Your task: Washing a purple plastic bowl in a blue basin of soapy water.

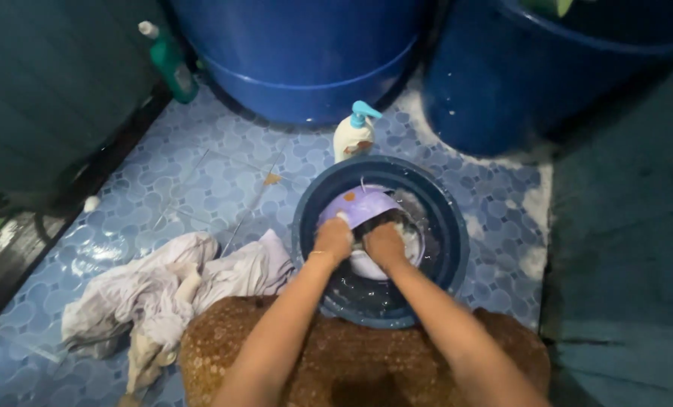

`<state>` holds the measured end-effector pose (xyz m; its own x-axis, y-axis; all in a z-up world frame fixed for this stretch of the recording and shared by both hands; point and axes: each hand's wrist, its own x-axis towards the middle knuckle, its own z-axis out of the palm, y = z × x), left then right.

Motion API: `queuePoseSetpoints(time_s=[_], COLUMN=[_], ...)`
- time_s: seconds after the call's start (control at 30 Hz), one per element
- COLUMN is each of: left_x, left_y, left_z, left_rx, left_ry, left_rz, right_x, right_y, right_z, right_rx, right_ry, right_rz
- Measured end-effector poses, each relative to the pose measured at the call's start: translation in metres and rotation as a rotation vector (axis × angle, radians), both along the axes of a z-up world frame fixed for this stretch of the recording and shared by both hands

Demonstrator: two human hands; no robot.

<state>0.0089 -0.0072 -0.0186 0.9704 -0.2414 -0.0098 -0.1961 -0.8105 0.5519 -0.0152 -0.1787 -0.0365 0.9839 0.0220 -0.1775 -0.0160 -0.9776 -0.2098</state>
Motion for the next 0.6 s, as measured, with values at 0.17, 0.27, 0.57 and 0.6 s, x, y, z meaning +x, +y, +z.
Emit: queuePoseSetpoints(time_s=[0.17, 0.27, 0.57, 0.6], left_x=[-0.002, -0.019, -0.007, -0.004], left_y=[0.005, 0.011, 0.004, 0.002], left_z=[0.050, 0.086, -0.011, -0.015], left_rx=[-0.011, -0.227, -0.104, -0.059], left_ry=[0.142, 0.176, 0.119, 0.052], left_rz=[0.058, 0.064, 0.089, 0.020], right_x=[-0.002, 0.019, -0.001, 0.007], right_y=[0.002, -0.005, -0.004, -0.013], right_z=[0.007, -0.011, 0.035, 0.038], right_rx=[0.382, 0.514, -0.172, -0.302], right_ry=[-0.074, 0.067, -0.373, -0.164], right_rz=[0.074, -0.249, 0.146, 0.128])
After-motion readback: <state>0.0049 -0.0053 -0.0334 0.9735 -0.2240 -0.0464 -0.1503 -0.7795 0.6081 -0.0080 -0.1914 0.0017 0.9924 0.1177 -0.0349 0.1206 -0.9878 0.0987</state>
